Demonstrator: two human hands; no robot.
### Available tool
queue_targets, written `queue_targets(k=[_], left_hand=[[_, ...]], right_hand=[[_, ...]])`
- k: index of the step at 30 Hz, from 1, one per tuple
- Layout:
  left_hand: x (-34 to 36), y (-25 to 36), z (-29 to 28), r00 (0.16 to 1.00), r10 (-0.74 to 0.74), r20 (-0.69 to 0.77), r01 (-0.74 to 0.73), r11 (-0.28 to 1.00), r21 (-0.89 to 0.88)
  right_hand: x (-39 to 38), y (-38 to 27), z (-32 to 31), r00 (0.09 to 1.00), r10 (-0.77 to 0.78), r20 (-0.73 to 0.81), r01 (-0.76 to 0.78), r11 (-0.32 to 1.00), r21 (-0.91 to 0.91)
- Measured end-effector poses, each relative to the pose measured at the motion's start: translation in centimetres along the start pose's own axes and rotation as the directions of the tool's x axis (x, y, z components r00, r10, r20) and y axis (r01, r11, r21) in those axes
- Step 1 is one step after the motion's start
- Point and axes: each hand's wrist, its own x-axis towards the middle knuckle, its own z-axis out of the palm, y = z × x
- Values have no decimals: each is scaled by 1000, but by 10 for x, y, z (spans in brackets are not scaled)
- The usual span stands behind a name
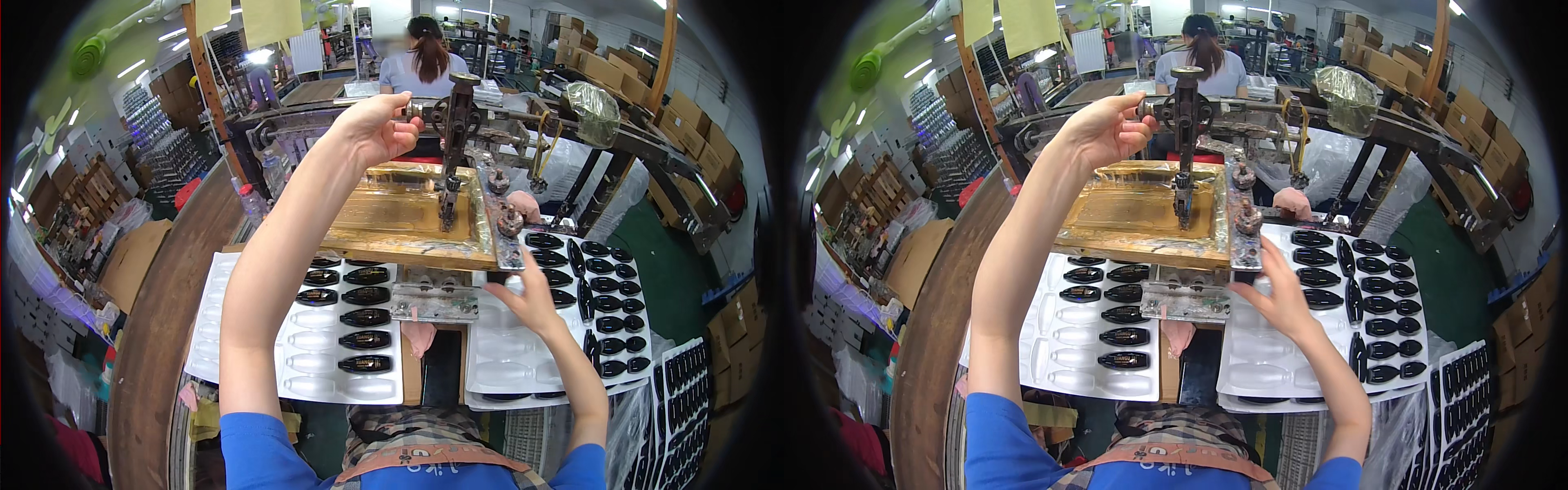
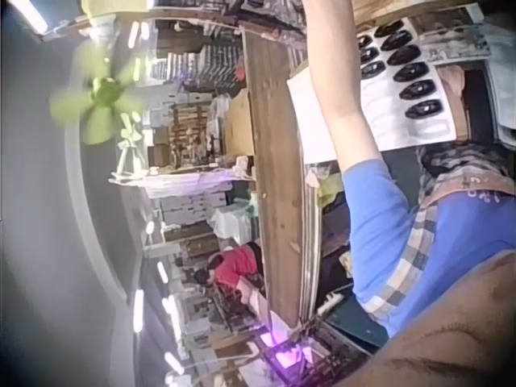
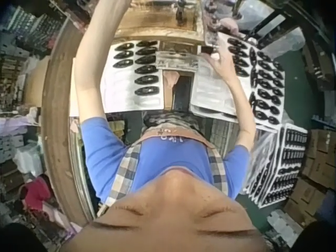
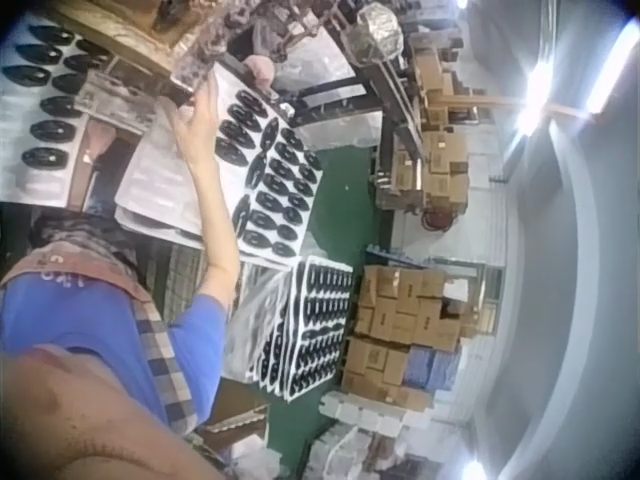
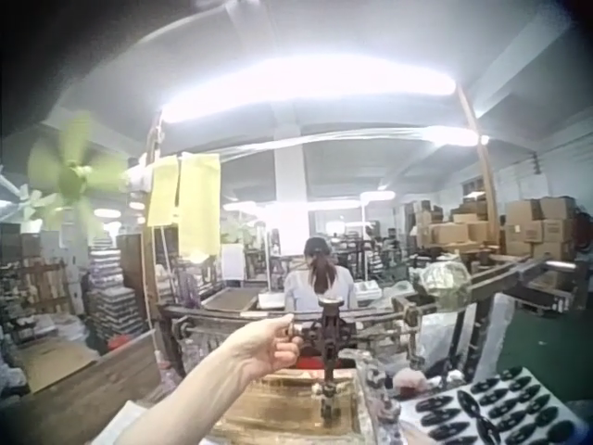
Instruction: Using a manual silk screen printing machine to apply a logo to plastic components.
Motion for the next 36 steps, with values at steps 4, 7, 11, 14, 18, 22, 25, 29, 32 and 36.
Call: queue_targets(k=[4, 7, 11, 14, 18, 22, 25, 29, 32, 36], left_hand=[[-11, -3, -2, 998, 62, 16, -63, 994, 84], [-30, -12, 8, 991, 131, -41, -124, 982, 139], [-91, -33, 9, 953, 299, 48, -302, 928, 220], [-117, -70, -3, 868, 389, 308, -461, 862, 211], [-170, -128, -47, 861, 102, 499, -318, 873, 370], [-165, -177, -80, 951, -36, 306, -149, 815, 560], [-147, -192, -101, 980, 188, 67, -187, 746, 639], [-112, -179, -121, 764, 646, -11, -301, 371, 878], [-91, -177, -146, 745, 665, -49, -232, 327, 916], [-62, -176, -128, 761, 647, 50, -265, 239, 934]], right_hand=[[31, 1, 42, 980, -3, 199, 32, 989, -143], [40, -9, 55, 899, 252, 359, -186, 960, -209], [39, -3, 55, 844, 314, 436, -280, 949, -142], [18, 3, 33, 968, 1, 252, 57, 973, -222], [-2, 18, -10, 982, 136, 130, -100, 962, -253], [-42, 56, -46, 901, 387, 197, -197, 769, -608], [-64, 66, -51, 970, 198, 144, -18, 644, -765], [-55, 40, -58, 958, 263, 113, -40, 513, -857], [-53, 33, -56, 972, 218, 83, -57, 565, -823], [-41, 11, -56, 901, 429, -70, -393, 736, -552]])
